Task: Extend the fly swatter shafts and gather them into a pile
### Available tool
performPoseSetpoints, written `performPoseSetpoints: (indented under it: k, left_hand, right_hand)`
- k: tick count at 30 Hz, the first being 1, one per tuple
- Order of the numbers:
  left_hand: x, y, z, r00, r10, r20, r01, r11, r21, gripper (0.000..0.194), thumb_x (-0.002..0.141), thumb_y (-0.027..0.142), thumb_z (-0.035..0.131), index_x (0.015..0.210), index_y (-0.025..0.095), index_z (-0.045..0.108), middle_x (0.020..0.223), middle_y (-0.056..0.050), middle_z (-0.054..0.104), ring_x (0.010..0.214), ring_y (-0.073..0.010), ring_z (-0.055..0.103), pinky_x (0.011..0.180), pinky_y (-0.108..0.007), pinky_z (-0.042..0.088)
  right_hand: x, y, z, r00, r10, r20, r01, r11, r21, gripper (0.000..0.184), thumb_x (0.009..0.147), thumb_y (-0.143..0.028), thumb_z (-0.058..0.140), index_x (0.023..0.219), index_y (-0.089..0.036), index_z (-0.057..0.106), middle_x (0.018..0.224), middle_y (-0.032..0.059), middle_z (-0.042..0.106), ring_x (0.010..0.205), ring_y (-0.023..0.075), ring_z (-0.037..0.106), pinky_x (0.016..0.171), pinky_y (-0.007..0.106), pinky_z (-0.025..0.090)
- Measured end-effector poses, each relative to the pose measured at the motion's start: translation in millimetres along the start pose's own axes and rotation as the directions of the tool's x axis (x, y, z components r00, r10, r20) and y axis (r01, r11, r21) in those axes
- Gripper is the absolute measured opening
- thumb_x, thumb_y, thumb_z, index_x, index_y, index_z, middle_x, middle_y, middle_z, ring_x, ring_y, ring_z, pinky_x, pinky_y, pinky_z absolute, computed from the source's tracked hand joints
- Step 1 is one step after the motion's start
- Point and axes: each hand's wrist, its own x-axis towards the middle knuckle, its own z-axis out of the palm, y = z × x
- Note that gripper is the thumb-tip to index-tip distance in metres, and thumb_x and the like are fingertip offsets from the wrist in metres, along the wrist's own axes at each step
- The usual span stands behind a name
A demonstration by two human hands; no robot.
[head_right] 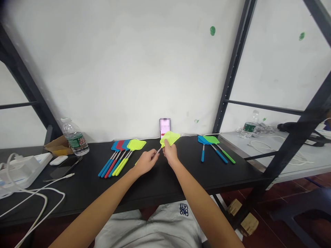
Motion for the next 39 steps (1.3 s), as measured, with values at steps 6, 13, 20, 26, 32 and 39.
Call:
performPoseSetpoints:
  k: [6,13,20,26,32,39]
  left_hand:
    - [1,4,-0.9,1.000,-0.015,-0.012,0.014,0.997,-0.078,0.030,0.092,0.039,0.038,0.074,0.020,0.052,0.056,0.003,0.051,0.051,-0.0116,0.043,0.053,-0.024,0.023]
    - [5,2,-1.7,0.997,-0.077,0.024,0.080,0.974,-0.212,0.033,0.089,0.038,0.039,0.065,0.018,0.049,0.052,0.003,0.051,0.050,-0.0103,0.045,0.051,-0.022,0.028]
    - [8,2,3.6,0.982,-0.162,0.098,0.189,0.876,-0.443,0.034,0.087,0.042,0.040,0.063,0.018,0.046,0.045,0.005,0.046,0.040,-0.0076,0.041,0.044,-0.019,0.030]
    - [14,3,6.6,0.955,-0.235,0.181,0.296,0.698,-0.652,0.031,0.083,0.043,0.048,0.064,0.019,0.044,0.040,0.008,0.040,0.033,-0.0049,0.034,0.037,-0.018,0.024]
    - [16,8,1.8,0.943,-0.230,0.242,0.329,0.513,-0.793,0.031,0.080,0.041,0.055,0.063,0.019,0.043,0.037,0.010,0.035,0.030,-0.0035,0.028,0.035,-0.019,0.021]
    - [17,4,-0.5,0.945,-0.113,0.306,0.327,0.324,-0.888,0.031,0.079,0.043,0.057,0.065,0.019,0.043,0.036,0.011,0.032,0.030,-0.0036,0.026,0.036,-0.019,0.019]
  right_hand:
    - [-5,-3,1,0.996,0.018,0.082,-0.018,1.000,-0.001,0.028,0.078,-0.037,0.060,0.063,-0.017,0.046,0.045,-0.0056,0.039,0.036,0.0045,0.028,0.035,0.019,0.017]
    - [-6,6,3,0.978,0.012,0.207,-0.007,1.000,-0.025,0.028,0.074,-0.037,0.063,0.064,-0.018,0.045,0.045,-0.0066,0.038,0.037,0.0046,0.028,0.036,0.019,0.017]
    - [-2,6,6,0.990,0.003,0.141,-0.008,0.999,0.032,0.023,0.073,-0.033,0.063,0.065,-0.018,0.047,0.043,-0.0063,0.039,0.035,0.0048,0.028,0.035,0.020,0.017]
    - [-2,3,10,0.992,-0.002,0.126,-0.013,0.993,0.115,0.025,0.072,-0.034,0.065,0.064,-0.017,0.047,0.044,-0.0052,0.042,0.035,0.0047,0.029,0.035,0.020,0.018]
    - [-5,-1,12,0.991,0.007,0.132,-0.027,0.988,0.152,0.031,0.070,-0.038,0.071,0.064,-0.016,0.051,0.045,-0.0026,0.046,0.038,0.0064,0.037,0.036,0.020,0.023]
    - [-6,-4,10,0.975,-0.024,0.220,-0.031,0.969,0.243,0.038,0.069,-0.046,0.073,0.065,-0.015,0.052,0.050,-0.0025,0.050,0.042,0.0064,0.042,0.040,0.020,0.028]
